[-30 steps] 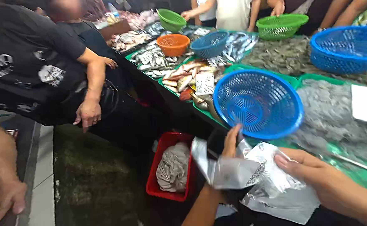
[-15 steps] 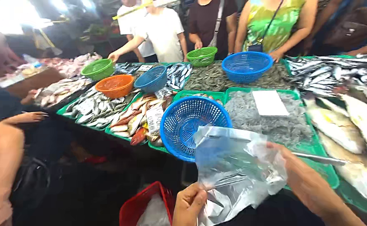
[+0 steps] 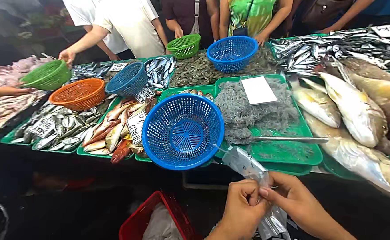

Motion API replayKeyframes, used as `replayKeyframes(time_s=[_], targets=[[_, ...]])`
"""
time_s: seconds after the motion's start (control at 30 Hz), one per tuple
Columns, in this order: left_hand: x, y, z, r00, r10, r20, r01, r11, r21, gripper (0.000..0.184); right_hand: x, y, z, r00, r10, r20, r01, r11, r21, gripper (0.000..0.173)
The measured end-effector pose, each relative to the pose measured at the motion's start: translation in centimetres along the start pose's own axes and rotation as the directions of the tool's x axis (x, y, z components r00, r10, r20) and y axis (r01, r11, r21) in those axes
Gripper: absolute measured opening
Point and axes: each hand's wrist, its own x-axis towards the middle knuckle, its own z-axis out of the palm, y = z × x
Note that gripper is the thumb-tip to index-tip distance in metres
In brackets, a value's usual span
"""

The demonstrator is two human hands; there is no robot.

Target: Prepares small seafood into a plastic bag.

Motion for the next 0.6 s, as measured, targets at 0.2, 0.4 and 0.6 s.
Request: replayKeyframes(time_s=[0.2, 0.4, 0.6], targets=[[-0.9, -0.4, -1.8, 0.979, -0.044, -0.201, 0.000, 0.977, -0.214, 0.028, -0.3, -0.3, -3.3, 0.942, 0.084, -0.325, 0.086, 0.874, 0.478, 0.018], [-4.1, 1.4, -6.3, 0.886, 0.040, -0.462, 0.250, 0.798, 0.549, 0.038, 0.7, -3.1, -7.7, 0.931, 0.034, -0.363, 0.108, 0.925, 0.363, 0.013], [-2.0, 2.6, -2.3, 0.931, 0.358, 0.067, -0.325, 0.732, 0.599, 0.034, 4.5, -3.9, -5.1, 0.979, -0.204, -0.025, 0.206, 0.962, 0.179, 0.022]])
